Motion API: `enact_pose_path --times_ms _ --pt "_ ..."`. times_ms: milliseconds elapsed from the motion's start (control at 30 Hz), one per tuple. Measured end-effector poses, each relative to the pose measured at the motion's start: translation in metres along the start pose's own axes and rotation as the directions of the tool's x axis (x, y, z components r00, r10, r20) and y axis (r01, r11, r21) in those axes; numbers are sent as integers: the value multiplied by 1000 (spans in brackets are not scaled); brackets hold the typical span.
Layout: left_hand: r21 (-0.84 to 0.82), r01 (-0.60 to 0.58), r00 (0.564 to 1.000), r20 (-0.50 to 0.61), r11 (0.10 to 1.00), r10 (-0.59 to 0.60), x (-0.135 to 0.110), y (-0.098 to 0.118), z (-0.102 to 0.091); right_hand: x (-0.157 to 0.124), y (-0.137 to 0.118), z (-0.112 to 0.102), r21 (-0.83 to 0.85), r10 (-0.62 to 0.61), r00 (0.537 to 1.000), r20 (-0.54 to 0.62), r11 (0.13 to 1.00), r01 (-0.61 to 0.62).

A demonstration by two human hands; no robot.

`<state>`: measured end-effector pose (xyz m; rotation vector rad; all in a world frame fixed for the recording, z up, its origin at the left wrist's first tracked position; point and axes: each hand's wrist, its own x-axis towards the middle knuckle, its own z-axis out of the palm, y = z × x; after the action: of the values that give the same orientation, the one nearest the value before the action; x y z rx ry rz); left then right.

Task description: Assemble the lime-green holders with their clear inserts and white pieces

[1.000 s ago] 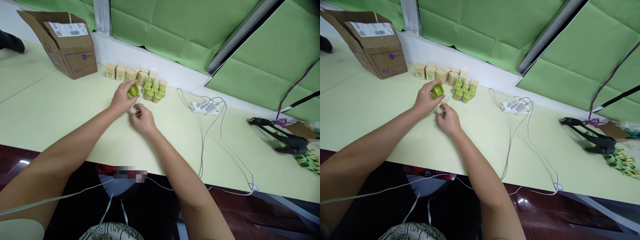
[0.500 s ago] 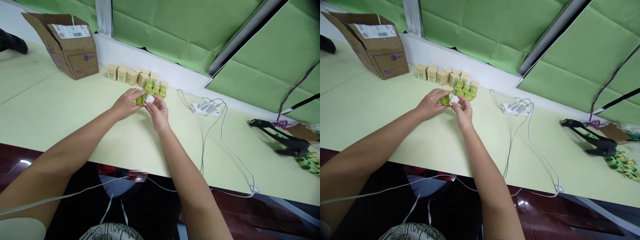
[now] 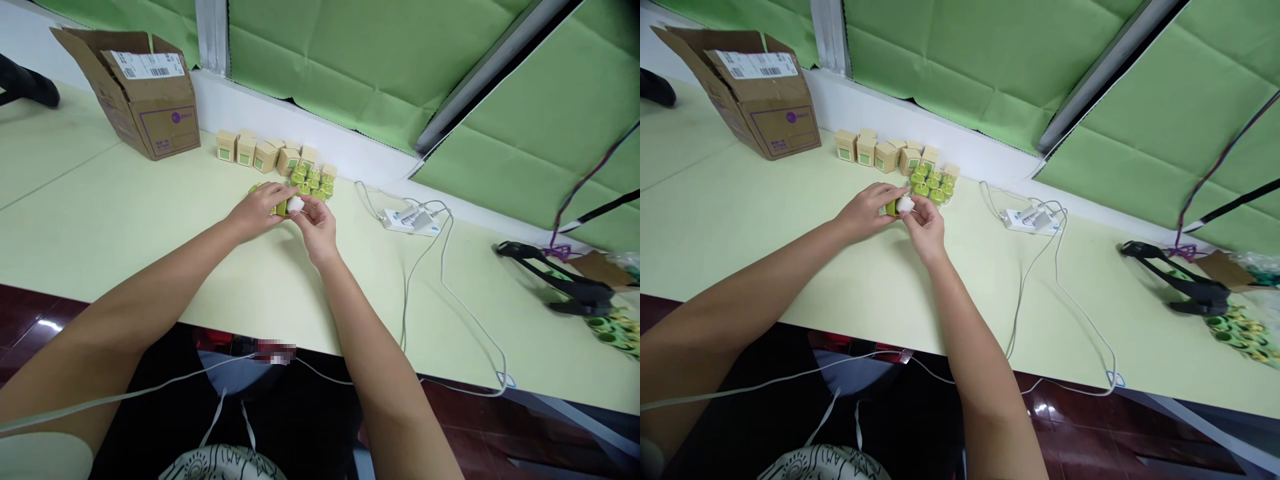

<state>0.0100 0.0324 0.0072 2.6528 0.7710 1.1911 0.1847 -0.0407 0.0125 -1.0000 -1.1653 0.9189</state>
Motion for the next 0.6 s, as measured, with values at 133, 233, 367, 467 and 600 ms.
enact_pose_path --times_ms 133,233,367,467,600 --pt "-12 -7 999 32 1000 8 -1 -3 2 0 3 -1 -14 -3 1000 7 1000 3" --pt "-26 5 998 65 1000 -3 -3 -4 3 0 7 -2 -27 -7 1000 16 1000 8" --pt "-23 24 992 122 999 -21 -5 -3 3 2 11 -4 -78 -10 1000 19 997 11" --pt "-32 39 989 141 999 -34 -5 -1 2 2 11 -5 -116 -14 1000 18 993 16" --pt "-60 65 988 147 996 -56 -4 4 0 0 10 -2 -124 -36 999 -25 992 33"
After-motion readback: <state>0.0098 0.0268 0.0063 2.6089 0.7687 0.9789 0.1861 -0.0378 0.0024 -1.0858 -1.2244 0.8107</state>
